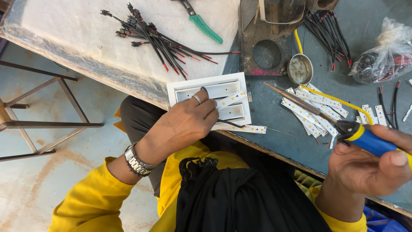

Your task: The person solders LED strips into a white plastic housing. They position the strips, apply solder with a soldering iron, and connect wires to the strips. The person works at a bench with tools and components visible.

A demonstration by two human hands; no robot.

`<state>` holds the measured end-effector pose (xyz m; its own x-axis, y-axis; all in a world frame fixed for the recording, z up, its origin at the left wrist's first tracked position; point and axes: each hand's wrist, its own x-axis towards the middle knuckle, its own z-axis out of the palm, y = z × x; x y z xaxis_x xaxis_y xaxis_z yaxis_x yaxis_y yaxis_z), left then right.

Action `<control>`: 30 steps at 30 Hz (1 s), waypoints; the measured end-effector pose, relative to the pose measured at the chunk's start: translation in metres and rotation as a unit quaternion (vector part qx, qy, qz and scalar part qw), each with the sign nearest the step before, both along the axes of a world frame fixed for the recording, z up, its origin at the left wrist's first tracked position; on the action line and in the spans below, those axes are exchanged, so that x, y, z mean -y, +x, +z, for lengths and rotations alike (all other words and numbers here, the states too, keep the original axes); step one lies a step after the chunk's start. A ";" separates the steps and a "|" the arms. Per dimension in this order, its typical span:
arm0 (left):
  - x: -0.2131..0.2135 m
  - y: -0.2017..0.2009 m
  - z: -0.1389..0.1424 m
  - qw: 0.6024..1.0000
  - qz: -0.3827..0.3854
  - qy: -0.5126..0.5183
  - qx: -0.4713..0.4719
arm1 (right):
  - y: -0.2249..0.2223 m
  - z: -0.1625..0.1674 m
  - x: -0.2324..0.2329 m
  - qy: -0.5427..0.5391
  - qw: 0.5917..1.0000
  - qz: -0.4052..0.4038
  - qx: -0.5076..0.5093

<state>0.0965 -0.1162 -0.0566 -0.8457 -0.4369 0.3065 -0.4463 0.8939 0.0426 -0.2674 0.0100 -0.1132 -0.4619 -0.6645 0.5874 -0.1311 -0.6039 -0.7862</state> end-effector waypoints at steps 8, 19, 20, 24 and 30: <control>0.001 -0.005 0.000 1.000 0.000 0.023 -0.001 | 0.038 0.020 0.015 0.024 0.996 -0.015 -0.086; -0.002 -0.007 0.006 0.999 -0.003 0.037 0.010 | 0.075 0.065 0.030 0.100 0.954 0.096 -0.266; -0.002 -0.007 0.006 0.999 -0.003 0.037 0.012 | 0.077 0.064 0.030 0.104 0.952 0.094 -0.271; -0.003 -0.006 0.007 0.999 -0.004 0.028 0.016 | 0.079 0.064 0.031 0.118 0.948 0.101 -0.279; -0.003 -0.006 0.006 1.000 -0.001 0.027 0.016 | 0.078 0.062 0.033 0.125 0.946 0.104 -0.280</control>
